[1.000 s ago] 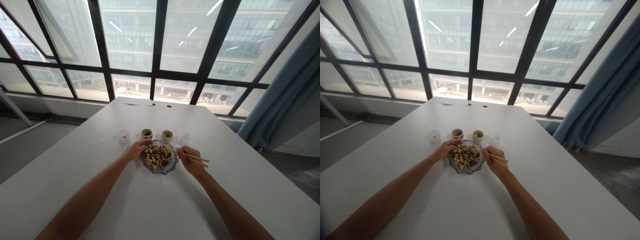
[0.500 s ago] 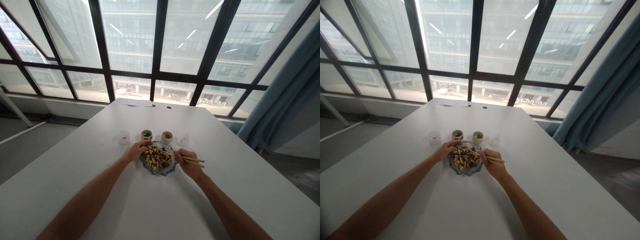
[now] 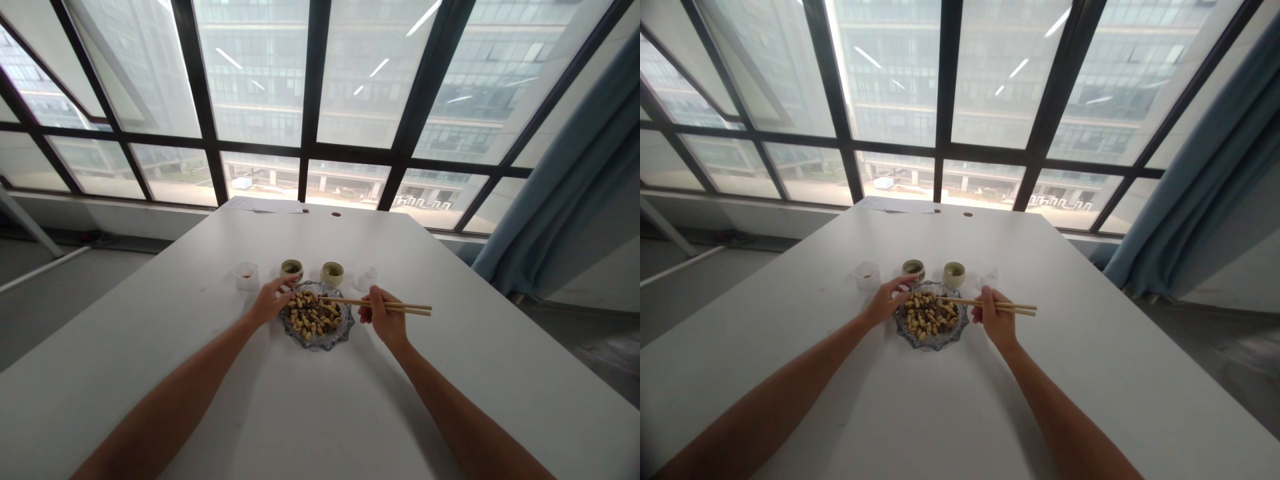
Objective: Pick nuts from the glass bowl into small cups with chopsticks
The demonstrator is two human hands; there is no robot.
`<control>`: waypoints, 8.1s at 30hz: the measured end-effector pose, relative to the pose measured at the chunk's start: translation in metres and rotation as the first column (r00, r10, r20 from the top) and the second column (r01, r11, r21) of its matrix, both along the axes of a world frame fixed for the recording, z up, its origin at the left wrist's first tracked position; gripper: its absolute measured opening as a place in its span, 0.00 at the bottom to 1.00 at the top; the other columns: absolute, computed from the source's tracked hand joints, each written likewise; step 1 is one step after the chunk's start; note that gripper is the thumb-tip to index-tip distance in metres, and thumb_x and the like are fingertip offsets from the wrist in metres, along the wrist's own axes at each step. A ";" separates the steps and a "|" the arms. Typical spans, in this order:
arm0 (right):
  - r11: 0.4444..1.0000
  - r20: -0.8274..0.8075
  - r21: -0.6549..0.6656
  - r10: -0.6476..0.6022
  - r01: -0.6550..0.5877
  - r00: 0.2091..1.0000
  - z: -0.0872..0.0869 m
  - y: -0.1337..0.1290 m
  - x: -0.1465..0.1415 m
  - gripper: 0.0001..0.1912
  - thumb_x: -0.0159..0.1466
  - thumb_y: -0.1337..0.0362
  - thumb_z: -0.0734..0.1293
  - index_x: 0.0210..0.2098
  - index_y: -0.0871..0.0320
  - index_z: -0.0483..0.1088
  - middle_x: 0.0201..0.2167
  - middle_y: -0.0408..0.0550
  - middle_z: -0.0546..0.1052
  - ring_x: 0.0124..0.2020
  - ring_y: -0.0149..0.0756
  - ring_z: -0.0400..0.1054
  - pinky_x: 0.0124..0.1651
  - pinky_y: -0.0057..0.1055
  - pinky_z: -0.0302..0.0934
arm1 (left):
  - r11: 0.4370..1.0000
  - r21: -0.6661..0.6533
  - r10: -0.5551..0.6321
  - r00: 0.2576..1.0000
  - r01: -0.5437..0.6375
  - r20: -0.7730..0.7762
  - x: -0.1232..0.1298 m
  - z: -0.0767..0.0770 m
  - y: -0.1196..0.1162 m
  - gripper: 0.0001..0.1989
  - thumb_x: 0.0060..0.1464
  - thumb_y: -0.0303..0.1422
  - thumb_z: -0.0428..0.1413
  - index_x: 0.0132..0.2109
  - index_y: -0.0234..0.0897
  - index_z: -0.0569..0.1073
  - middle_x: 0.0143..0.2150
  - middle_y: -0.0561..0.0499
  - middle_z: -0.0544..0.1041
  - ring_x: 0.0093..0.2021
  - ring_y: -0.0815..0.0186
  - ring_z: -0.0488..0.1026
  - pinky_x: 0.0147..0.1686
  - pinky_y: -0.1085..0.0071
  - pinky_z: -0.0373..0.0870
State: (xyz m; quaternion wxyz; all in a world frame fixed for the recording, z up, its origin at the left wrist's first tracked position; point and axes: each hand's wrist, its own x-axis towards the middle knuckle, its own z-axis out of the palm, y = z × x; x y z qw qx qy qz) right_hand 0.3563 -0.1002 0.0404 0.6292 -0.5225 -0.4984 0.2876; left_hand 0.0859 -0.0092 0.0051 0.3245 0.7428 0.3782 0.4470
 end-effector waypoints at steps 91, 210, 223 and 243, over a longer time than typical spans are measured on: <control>0.966 0.046 -0.051 0.255 -0.253 0.966 0.053 0.034 -0.020 0.36 0.54 0.30 0.62 0.17 0.58 0.69 0.08 0.44 0.67 0.07 0.26 0.58 0.10 0.22 0.50 | 0.991 -0.036 0.133 0.988 -0.131 0.074 0.006 -0.032 0.061 0.39 0.41 0.35 0.68 0.61 0.37 0.67 0.55 0.41 0.77 0.55 0.56 0.75 0.58 0.54 0.70; 0.982 -0.544 -0.129 0.044 -0.135 0.838 -0.036 0.037 0.019 0.28 0.52 0.37 0.72 0.25 0.56 0.66 0.13 0.41 0.71 0.12 0.29 0.64 0.12 0.25 0.60 | 0.737 0.476 0.638 0.728 -0.481 -0.252 -0.043 -0.003 0.044 0.32 0.50 0.30 0.59 0.62 0.36 0.61 0.56 0.37 0.69 0.58 0.48 0.65 0.60 0.51 0.63; 0.991 -0.572 -0.099 0.018 -0.090 0.820 -0.034 0.037 0.019 0.29 0.50 0.37 0.73 0.24 0.57 0.66 0.13 0.39 0.70 0.12 0.28 0.64 0.12 0.23 0.59 | 0.749 0.488 0.616 0.743 -0.448 -0.262 -0.042 0.000 0.042 0.32 0.52 0.34 0.60 0.62 0.37 0.61 0.57 0.38 0.70 0.59 0.49 0.65 0.60 0.52 0.62; 0.972 -0.469 0.091 -0.151 0.218 0.870 -0.013 0.048 0.075 0.31 0.51 0.34 0.69 0.26 0.59 0.67 0.14 0.40 0.71 0.13 0.28 0.65 0.15 0.24 0.58 | 0.997 0.078 0.049 0.712 0.008 -0.701 0.117 0.038 0.081 0.38 0.44 0.48 0.63 0.59 0.32 0.68 0.58 0.32 0.73 0.60 0.43 0.69 0.61 0.50 0.59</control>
